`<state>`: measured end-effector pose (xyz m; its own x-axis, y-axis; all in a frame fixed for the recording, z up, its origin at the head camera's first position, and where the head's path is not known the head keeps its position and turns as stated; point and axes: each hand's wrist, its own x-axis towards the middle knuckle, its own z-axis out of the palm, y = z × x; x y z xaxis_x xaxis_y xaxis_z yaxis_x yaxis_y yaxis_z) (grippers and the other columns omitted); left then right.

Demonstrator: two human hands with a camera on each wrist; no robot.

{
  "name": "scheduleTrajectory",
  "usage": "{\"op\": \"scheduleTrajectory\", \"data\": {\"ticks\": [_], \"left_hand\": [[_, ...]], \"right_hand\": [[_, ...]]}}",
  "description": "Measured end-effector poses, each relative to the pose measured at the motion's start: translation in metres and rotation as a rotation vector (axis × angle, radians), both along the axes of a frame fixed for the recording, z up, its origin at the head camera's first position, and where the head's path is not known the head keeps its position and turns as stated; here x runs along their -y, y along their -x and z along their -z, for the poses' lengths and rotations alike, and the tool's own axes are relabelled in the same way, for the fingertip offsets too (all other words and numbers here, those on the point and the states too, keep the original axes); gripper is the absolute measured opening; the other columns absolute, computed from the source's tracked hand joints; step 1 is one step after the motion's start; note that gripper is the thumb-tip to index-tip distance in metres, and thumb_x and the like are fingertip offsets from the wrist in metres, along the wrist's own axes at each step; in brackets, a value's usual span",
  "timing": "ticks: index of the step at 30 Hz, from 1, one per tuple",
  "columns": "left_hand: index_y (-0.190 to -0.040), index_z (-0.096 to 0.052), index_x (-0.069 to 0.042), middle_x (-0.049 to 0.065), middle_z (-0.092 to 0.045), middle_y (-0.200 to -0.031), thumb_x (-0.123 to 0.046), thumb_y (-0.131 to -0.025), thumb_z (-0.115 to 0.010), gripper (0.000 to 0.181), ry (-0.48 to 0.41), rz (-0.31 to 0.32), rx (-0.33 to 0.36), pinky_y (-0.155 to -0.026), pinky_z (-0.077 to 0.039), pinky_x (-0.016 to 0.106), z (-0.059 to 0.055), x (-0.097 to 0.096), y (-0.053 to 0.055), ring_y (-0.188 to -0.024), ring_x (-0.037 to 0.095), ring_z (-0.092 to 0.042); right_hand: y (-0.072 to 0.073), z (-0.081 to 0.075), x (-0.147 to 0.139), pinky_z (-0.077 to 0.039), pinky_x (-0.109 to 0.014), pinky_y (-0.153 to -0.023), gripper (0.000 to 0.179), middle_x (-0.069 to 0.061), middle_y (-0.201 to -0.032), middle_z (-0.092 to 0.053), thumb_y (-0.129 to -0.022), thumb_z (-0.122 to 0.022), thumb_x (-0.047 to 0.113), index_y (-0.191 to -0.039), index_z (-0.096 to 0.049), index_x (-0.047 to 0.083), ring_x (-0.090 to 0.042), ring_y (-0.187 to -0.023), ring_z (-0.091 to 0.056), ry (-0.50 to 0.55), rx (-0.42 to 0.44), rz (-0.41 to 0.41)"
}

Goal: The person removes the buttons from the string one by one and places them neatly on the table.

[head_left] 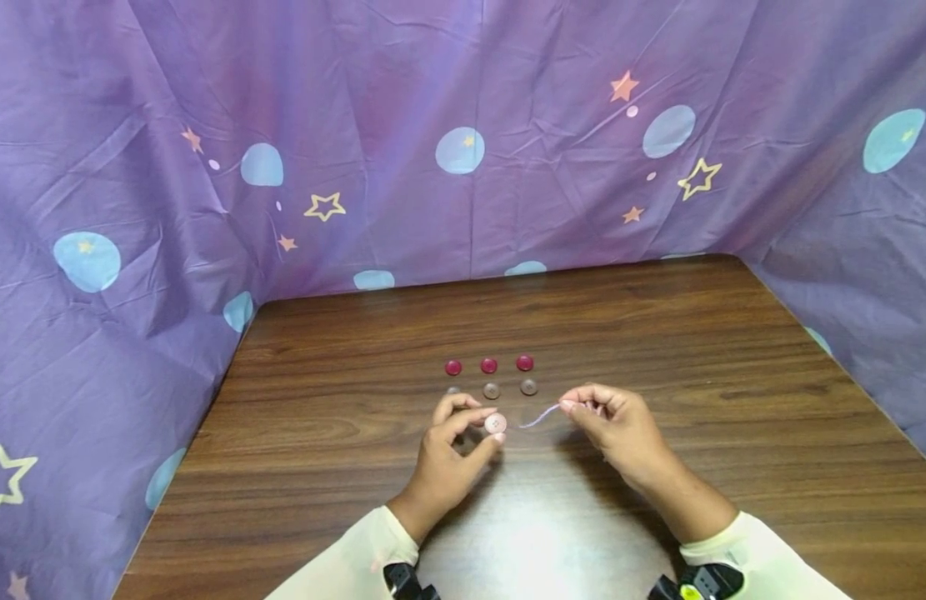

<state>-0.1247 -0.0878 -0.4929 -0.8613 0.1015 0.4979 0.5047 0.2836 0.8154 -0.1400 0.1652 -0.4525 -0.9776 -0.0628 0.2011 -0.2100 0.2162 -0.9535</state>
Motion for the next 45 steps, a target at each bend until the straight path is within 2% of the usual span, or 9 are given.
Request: {"op": "scheduleTrajectory", "data": {"ticks": [10, 19, 25, 27, 32, 35, 41, 45], "left_hand": [[-0.116, -0.083, -0.008, 0.014, -0.066, -0.124, -0.005, -0.087, -0.089, 0.029, 0.006, -0.079, 0.042, -0.08, -0.057, 0.031, -0.003, 0.015, -0.001, -0.102, 0.028, -0.068], [-0.115, -0.084, -0.006, 0.011, -0.066, -0.121, -0.007, -0.085, -0.092, 0.031, 0.033, -0.2, 0.086, -0.085, -0.054, 0.031, -0.002, 0.027, 0.003, -0.109, 0.02, -0.062], [-0.112, -0.085, -0.004, 0.014, -0.065, -0.12, -0.005, -0.082, -0.093, 0.031, 0.017, -0.251, 0.088, -0.104, -0.053, 0.025, -0.001, 0.032, 0.006, -0.118, 0.029, -0.063], [-0.111, -0.085, -0.004, 0.015, -0.065, -0.122, -0.006, -0.081, -0.094, 0.031, 0.04, -0.274, 0.09, -0.109, -0.051, 0.031, -0.002, 0.033, 0.007, -0.121, 0.031, -0.062], [-0.109, -0.086, -0.01, 0.019, -0.067, -0.133, -0.013, -0.08, -0.095, 0.031, 0.15, -0.357, 0.096, -0.115, -0.04, 0.058, -0.003, 0.038, 0.009, -0.13, 0.039, -0.058], [-0.109, -0.087, -0.012, 0.018, -0.067, -0.142, -0.017, -0.08, -0.095, 0.03, 0.197, -0.388, 0.116, -0.118, -0.033, 0.067, -0.003, 0.041, 0.011, -0.139, 0.043, -0.054], [-0.108, -0.088, -0.014, 0.019, -0.063, -0.152, -0.018, -0.08, -0.094, 0.029, 0.225, -0.381, 0.135, -0.123, -0.027, 0.072, -0.002, 0.044, 0.015, -0.146, 0.045, -0.051], [-0.107, -0.088, -0.014, 0.023, -0.061, -0.153, -0.018, -0.08, -0.095, 0.028, 0.219, -0.368, 0.112, -0.12, -0.02, 0.083, 0.001, 0.045, 0.017, -0.146, 0.051, -0.05]], "right_hand": [[-0.001, -0.002, 0.0, -0.038, -0.024, -0.049, 0.014, 0.016, -0.066, -0.048, -0.099, -0.075, 0.004, -0.101, -0.076, -0.009, -0.001, -0.061, -0.043, 0.004, 0.016, 0.011], [-0.001, -0.002, 0.0, -0.039, -0.024, -0.05, 0.014, 0.016, -0.067, -0.048, -0.1, -0.075, 0.004, -0.103, -0.077, -0.009, -0.001, -0.061, -0.044, -0.003, 0.027, 0.021], [-0.001, -0.003, 0.0, -0.039, -0.023, -0.05, 0.015, 0.016, -0.067, -0.049, -0.1, -0.075, 0.005, -0.102, -0.076, -0.01, -0.002, -0.061, -0.044, 0.004, 0.033, 0.025], [-0.001, -0.003, 0.001, -0.039, -0.023, -0.05, 0.016, 0.016, -0.067, -0.049, -0.1, -0.075, 0.005, -0.103, -0.076, -0.01, -0.002, -0.061, -0.044, 0.009, 0.044, 0.026], [-0.001, -0.003, 0.001, -0.038, -0.023, -0.049, 0.016, 0.016, -0.066, -0.048, -0.1, -0.075, 0.006, -0.104, -0.076, -0.01, -0.001, -0.06, -0.043, 0.006, 0.056, 0.029], [-0.001, -0.003, 0.001, -0.037, -0.023, -0.049, 0.016, 0.016, -0.066, -0.048, -0.1, -0.075, 0.005, -0.103, -0.076, -0.011, -0.001, -0.06, -0.043, 0.003, 0.049, 0.029], [-0.001, -0.003, 0.0, -0.038, -0.023, -0.048, 0.018, 0.016, -0.066, -0.048, -0.1, -0.075, 0.006, -0.104, -0.075, -0.012, -0.001, -0.059, -0.043, 0.013, 0.05, 0.021], [-0.001, -0.002, 0.0, -0.039, -0.023, -0.05, 0.018, 0.016, -0.067, -0.049, -0.1, -0.074, 0.004, -0.105, -0.074, -0.014, -0.001, -0.06, -0.044, 0.027, 0.053, 0.02]]}}
